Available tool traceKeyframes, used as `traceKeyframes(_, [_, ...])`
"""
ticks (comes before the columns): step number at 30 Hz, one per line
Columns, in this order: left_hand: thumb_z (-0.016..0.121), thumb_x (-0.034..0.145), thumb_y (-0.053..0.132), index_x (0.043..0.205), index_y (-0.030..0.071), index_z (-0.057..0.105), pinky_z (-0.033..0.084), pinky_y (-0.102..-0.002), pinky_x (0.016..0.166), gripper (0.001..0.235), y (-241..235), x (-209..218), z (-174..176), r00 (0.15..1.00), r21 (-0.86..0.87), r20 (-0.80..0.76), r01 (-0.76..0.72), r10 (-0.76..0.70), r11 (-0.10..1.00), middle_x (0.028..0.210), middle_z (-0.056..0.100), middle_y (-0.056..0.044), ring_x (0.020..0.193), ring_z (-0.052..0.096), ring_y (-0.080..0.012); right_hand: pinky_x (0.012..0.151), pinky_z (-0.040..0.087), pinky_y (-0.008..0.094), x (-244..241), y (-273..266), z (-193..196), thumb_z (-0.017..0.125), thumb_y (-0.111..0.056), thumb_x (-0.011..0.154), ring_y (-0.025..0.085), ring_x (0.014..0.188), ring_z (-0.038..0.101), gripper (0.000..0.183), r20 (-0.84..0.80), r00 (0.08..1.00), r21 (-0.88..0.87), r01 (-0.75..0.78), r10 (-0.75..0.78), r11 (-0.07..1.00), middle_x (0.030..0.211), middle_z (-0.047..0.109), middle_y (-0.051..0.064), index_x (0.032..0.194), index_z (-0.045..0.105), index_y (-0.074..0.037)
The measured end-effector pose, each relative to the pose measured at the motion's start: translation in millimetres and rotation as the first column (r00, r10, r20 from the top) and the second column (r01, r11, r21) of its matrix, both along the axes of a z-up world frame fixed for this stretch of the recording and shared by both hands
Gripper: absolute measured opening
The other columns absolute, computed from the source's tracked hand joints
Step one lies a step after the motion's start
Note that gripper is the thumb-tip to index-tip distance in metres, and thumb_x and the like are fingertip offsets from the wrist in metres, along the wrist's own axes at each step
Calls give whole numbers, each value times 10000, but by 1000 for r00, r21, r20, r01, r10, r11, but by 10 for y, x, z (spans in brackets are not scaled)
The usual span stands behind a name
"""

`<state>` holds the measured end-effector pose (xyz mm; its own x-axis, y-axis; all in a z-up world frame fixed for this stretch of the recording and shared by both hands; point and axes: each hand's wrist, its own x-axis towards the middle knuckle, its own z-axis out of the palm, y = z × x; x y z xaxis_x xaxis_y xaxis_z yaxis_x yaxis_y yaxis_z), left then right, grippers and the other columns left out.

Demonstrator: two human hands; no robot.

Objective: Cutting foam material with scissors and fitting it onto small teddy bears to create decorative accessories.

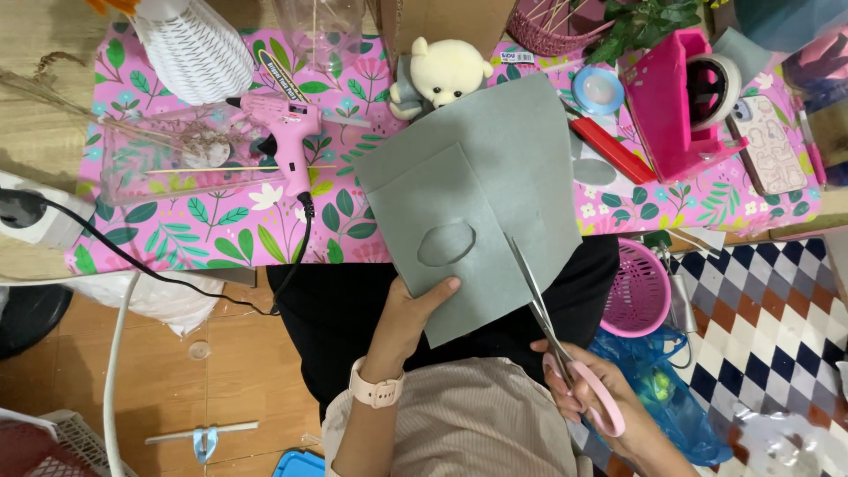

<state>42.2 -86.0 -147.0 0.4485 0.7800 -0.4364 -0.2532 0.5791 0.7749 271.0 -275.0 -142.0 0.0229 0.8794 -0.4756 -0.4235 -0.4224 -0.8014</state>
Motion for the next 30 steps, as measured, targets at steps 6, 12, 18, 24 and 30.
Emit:
traceKeyframes(6, [764, 796, 229, 1364, 76, 625, 567, -367, 1032, 605, 13, 3, -5, 1000, -10, -8, -9, 9, 1000, 1281, 718, -87, 1194, 680, -230, 404, 309, 277, 47, -62, -127, 765, -266, 867, 116, 501, 371, 738, -66, 997, 9, 39, -39, 999, 726, 495, 82, 1436, 536, 144])
traceKeyframes(12, [756, 808, 231, 1354, 78, 632, 571, -362, 1020, 581, 12, 1, 4, 1000, -2, -13, -2, 2, 1000, 1264, 722, -83, 1178, 683, -224, 393, 326, 281, 42, -76, -111, 771, -253, 845, 123, 484, 368, 733, -7, 999, -26, 52, -52, 998, 703, 488, 79, 1428, 563, 138])
traceKeyframes(18, [763, 798, 241, 1360, 76, 626, 570, -373, 1022, 601, 3, 0, -26, 1000, 11, 8, 1, -2, 1000, 1277, 719, -88, 1188, 680, -230, 369, 335, 268, 2, -51, -26, 761, -280, 855, 107, 445, 363, 696, 14, 999, 12, 35, -35, 999, 671, 491, 68, 1383, 588, 139])
traceKeyframes(24, [774, 780, 249, 1356, 75, 634, 577, -379, 1018, 618, -17, -4, -26, 1000, -1, -8, 22, -22, 1000, 1279, 724, -90, 1188, 685, -233, 438, 355, 283, -6, 74, -13, 704, -476, 927, 106, 538, 354, 772, -59, 993, 155, -97, 107, 983, 807, 484, 83, 1403, 491, 93])
traceKeyframes(30, [772, 785, 267, 1355, 75, 632, 575, -376, 1012, 618, -40, 5, -28, 1000, 19, 11, 29, -29, 999, 1281, 721, -90, 1187, 681, -232, 494, 403, 290, -90, 249, 115, 727, -598, 839, 114, 580, 431, 879, 9, 992, 94, -125, 125, 988, 831, 517, 82, 1406, 498, 34])
